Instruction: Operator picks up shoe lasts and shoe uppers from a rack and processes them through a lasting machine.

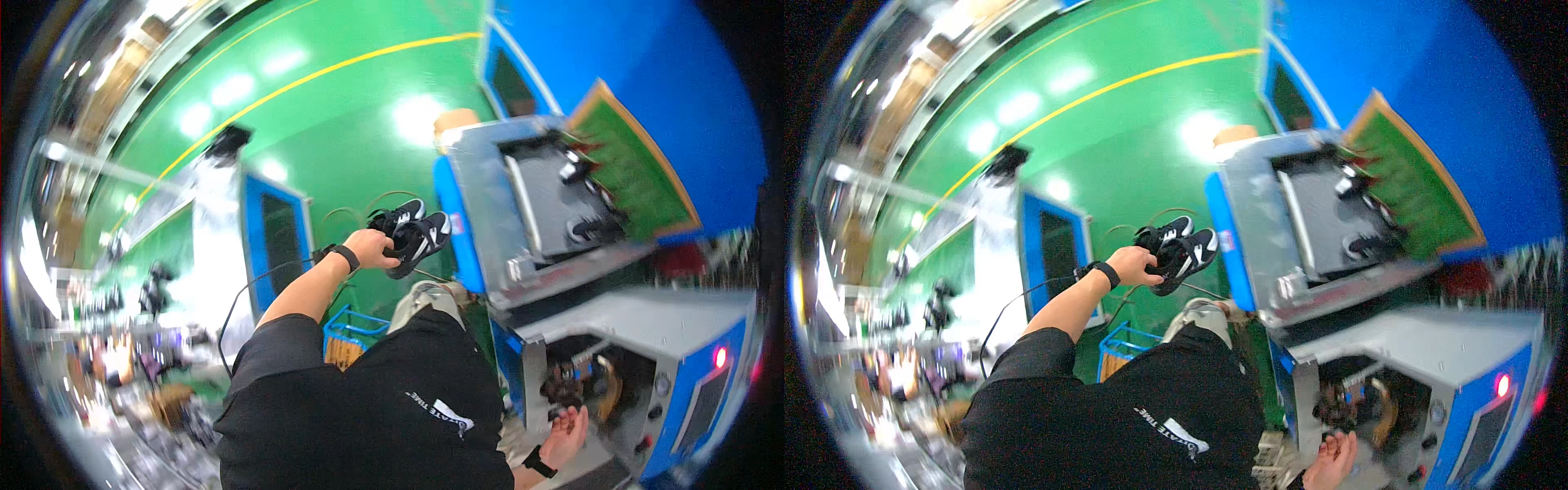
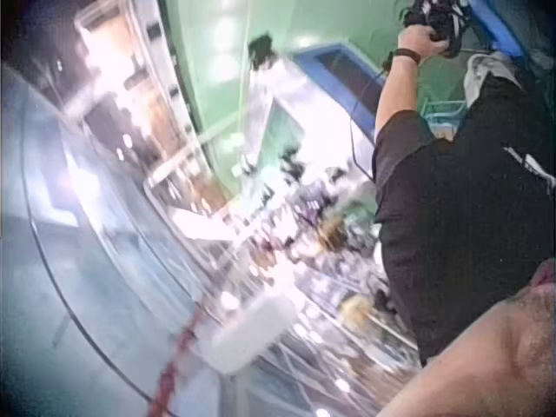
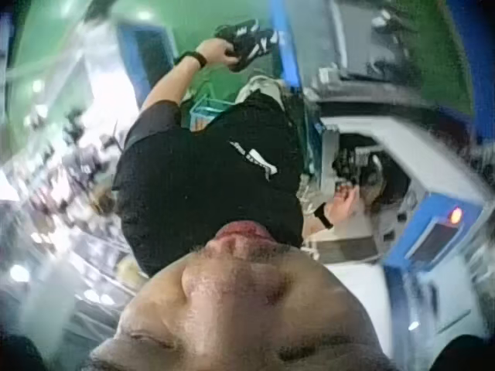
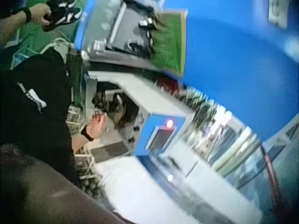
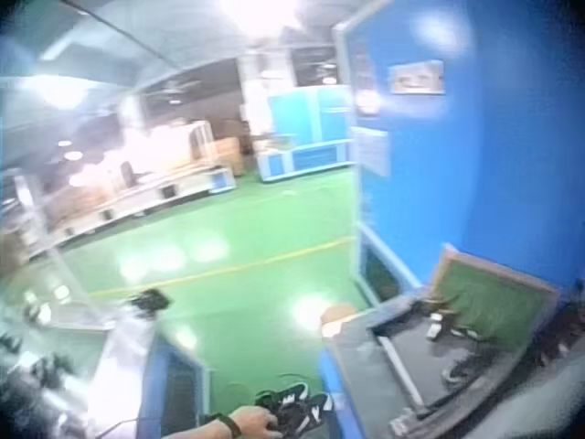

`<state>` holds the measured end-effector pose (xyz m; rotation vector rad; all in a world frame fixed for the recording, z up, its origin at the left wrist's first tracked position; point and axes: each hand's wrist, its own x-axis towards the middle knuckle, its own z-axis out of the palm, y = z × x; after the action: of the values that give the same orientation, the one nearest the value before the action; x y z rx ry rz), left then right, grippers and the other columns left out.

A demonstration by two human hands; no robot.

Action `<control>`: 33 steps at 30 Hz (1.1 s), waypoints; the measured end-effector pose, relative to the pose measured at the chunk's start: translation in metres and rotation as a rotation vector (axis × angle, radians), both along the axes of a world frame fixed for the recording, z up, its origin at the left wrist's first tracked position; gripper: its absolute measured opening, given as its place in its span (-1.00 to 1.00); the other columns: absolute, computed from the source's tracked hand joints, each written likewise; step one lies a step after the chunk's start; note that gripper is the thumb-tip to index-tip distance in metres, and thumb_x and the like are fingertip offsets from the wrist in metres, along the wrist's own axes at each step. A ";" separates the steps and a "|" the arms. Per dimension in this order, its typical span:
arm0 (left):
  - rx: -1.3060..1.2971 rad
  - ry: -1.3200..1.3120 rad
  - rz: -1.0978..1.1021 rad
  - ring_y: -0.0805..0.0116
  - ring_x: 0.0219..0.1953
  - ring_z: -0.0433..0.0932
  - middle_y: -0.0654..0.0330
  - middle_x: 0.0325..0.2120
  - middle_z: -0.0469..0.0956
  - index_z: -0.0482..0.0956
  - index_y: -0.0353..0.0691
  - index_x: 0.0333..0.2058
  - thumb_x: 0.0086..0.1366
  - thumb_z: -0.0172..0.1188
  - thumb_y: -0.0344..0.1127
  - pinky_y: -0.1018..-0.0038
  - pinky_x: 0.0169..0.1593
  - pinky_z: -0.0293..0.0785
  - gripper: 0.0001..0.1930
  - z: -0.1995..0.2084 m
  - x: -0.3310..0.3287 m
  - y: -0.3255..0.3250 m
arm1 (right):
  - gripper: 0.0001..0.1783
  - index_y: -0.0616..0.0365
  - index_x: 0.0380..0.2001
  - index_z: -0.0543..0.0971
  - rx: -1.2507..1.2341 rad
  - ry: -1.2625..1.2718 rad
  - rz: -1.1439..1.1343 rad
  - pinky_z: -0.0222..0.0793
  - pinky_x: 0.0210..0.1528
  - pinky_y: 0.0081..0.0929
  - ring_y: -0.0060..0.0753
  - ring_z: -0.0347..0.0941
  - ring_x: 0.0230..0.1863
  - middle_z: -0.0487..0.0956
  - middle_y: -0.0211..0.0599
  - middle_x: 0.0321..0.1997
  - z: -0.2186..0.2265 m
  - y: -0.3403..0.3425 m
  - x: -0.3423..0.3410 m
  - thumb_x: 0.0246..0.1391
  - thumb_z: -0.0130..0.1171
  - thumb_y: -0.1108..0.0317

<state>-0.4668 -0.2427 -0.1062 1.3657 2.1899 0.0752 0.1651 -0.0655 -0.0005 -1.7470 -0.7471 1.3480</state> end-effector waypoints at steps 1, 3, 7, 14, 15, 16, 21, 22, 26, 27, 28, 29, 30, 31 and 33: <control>-0.042 0.053 0.063 -0.06 -0.14 0.67 -0.01 -0.32 0.69 0.77 -0.16 -0.23 0.17 0.30 0.32 0.06 -0.01 0.59 -0.41 0.011 -0.006 -0.042 | -0.49 0.30 0.26 0.47 -0.016 -0.006 0.063 0.37 -0.08 -0.37 -0.36 0.47 -0.13 0.59 -0.24 -0.08 -0.006 0.009 -0.009 0.39 0.17 0.20; -0.111 0.146 0.155 -0.06 -0.15 0.67 -0.02 -0.31 0.69 0.77 -0.17 -0.24 0.16 0.31 0.30 0.06 -0.02 0.60 -0.42 0.032 -0.020 -0.133 | -0.51 0.31 0.24 0.49 -0.029 -0.033 0.197 0.38 -0.05 -0.36 -0.33 0.48 -0.11 0.60 -0.21 -0.06 -0.015 0.022 -0.030 0.39 0.17 0.23; -0.051 0.285 0.658 -0.09 -0.14 0.67 -0.04 -0.31 0.72 0.76 -0.16 -0.39 0.03 0.40 0.14 0.06 -0.02 0.60 -0.56 0.055 -0.049 -0.340 | -0.56 0.32 0.21 0.51 -0.049 -0.086 0.439 0.40 0.00 -0.33 -0.27 0.51 -0.07 0.61 -0.17 -0.03 -0.022 0.036 -0.060 0.39 0.16 0.28; -0.136 1.045 1.939 -0.17 -0.02 0.69 -0.13 -0.13 0.70 0.60 -0.26 -0.04 0.36 0.12 0.20 0.02 0.06 0.61 -0.43 0.128 -0.068 -0.497 | -0.63 0.35 0.15 0.56 -0.020 -0.138 0.658 0.43 0.09 -0.28 -0.16 0.55 0.00 0.63 -0.10 0.03 -0.017 0.042 -0.075 0.38 0.15 0.38; -0.040 0.926 2.011 -0.17 0.00 0.69 -0.16 -0.12 0.69 0.59 -0.29 -0.04 0.40 0.07 0.21 0.03 0.08 0.60 -0.41 0.115 -0.072 -0.500 | -0.64 0.36 0.15 0.56 -0.002 -0.148 0.669 0.43 0.10 -0.27 -0.14 0.55 0.01 0.64 -0.09 0.04 -0.014 0.042 -0.077 0.38 0.15 0.39; -0.169 0.822 1.844 -0.18 0.01 0.69 -0.19 -0.07 0.68 0.58 -0.28 0.02 0.42 0.06 0.17 0.02 0.13 0.58 -0.43 0.089 -0.070 -0.510 | -0.65 0.36 0.14 0.57 0.005 -0.146 0.681 0.44 0.11 -0.27 -0.13 0.56 0.02 0.64 -0.08 0.04 -0.013 0.044 -0.079 0.38 0.15 0.41; 0.048 0.444 1.085 -0.22 -0.14 0.68 -0.12 -0.24 0.71 0.70 -0.19 -0.29 0.39 0.12 -0.15 -0.05 -0.02 0.60 -0.72 -0.091 -0.031 -0.297 | -0.70 0.38 0.10 0.60 0.334 -0.427 0.638 0.46 0.17 -0.23 -0.05 0.59 0.07 0.66 -0.02 0.08 0.016 0.045 -0.081 0.38 0.14 0.47; 0.084 0.403 0.948 -0.20 -0.17 0.68 -0.11 -0.26 0.71 0.71 -0.19 -0.30 0.36 0.14 -0.17 -0.06 -0.05 0.58 -0.75 -0.120 -0.012 -0.271 | -0.71 0.38 0.09 0.61 0.476 -0.548 0.645 0.46 0.19 -0.23 -0.04 0.59 0.08 0.66 -0.01 0.09 0.032 0.057 -0.089 0.38 0.13 0.49; 0.242 -0.130 0.366 -0.05 -0.02 0.67 -0.04 -0.12 0.72 0.72 -0.20 -0.14 0.32 0.24 -0.20 0.10 0.10 0.58 -0.75 -0.170 0.082 -0.041 | -0.71 0.43 0.08 0.62 1.119 -1.136 0.292 0.44 0.29 -0.16 0.06 0.57 0.19 0.63 0.09 0.19 0.102 0.123 -0.107 0.39 0.13 0.51; 0.237 -0.210 0.140 -0.04 0.01 0.65 -0.01 -0.09 0.70 0.71 -0.19 -0.10 0.32 0.23 -0.21 0.11 0.11 0.57 -0.74 -0.165 0.091 0.024 | -0.67 0.44 0.14 0.58 1.191 -1.310 0.166 0.41 0.32 -0.10 0.12 0.54 0.25 0.60 0.13 0.24 0.115 0.141 -0.110 0.40 0.11 0.50; 0.219 -0.242 -0.025 -0.05 0.00 0.65 -0.01 -0.09 0.70 0.70 -0.18 -0.09 0.33 0.23 -0.21 0.10 0.11 0.57 -0.73 -0.153 0.100 0.089 | -0.61 0.41 0.21 0.53 1.209 -1.366 0.113 0.36 0.37 -0.02 0.16 0.49 0.31 0.55 0.16 0.30 0.124 0.158 -0.106 0.38 0.13 0.47; 0.198 -0.260 -0.177 -0.06 -0.01 0.65 0.00 -0.08 0.69 0.69 -0.17 -0.07 0.33 0.22 -0.21 0.09 0.11 0.57 -0.73 -0.144 0.108 0.152 | -0.53 0.38 0.29 0.46 1.156 -1.450 0.055 0.24 0.45 0.05 0.19 0.41 0.38 0.50 0.16 0.36 0.127 0.176 -0.109 0.37 0.15 0.44; 0.221 -0.258 -0.298 -0.07 0.01 0.64 -0.01 -0.07 0.68 0.68 -0.17 -0.03 0.33 0.22 -0.21 0.07 0.13 0.56 -0.70 -0.142 0.114 0.212 | -0.48 0.35 0.31 0.45 1.112 -1.504 0.051 0.13 0.49 0.11 0.20 0.36 0.43 0.45 0.17 0.40 0.123 0.195 -0.105 0.36 0.18 0.37; 0.242 -0.251 -0.402 -0.09 0.02 0.63 -0.02 -0.05 0.67 0.67 -0.16 0.00 0.32 0.22 -0.21 0.05 0.14 0.55 -0.68 -0.140 0.121 0.266 | -0.41 0.35 0.31 0.45 0.925 -1.656 0.078 0.10 0.49 0.11 0.18 0.36 0.43 0.44 0.12 0.43 0.111 0.208 -0.102 0.32 0.24 0.25; 0.359 -0.249 -0.440 -0.12 0.06 0.60 -0.05 0.01 0.65 0.63 -0.13 0.09 0.31 0.25 -0.19 0.04 0.17 0.52 -0.60 -0.140 0.139 0.372 | -0.35 0.33 0.29 0.47 0.976 -1.798 -0.158 0.13 0.46 0.05 0.14 0.38 0.42 0.46 0.09 0.43 0.088 0.224 -0.104 0.25 0.32 0.17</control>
<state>-0.3278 0.1294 -0.2463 1.8936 1.6833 0.4642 0.0607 0.1587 0.0877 -1.6316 -1.6448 -1.0271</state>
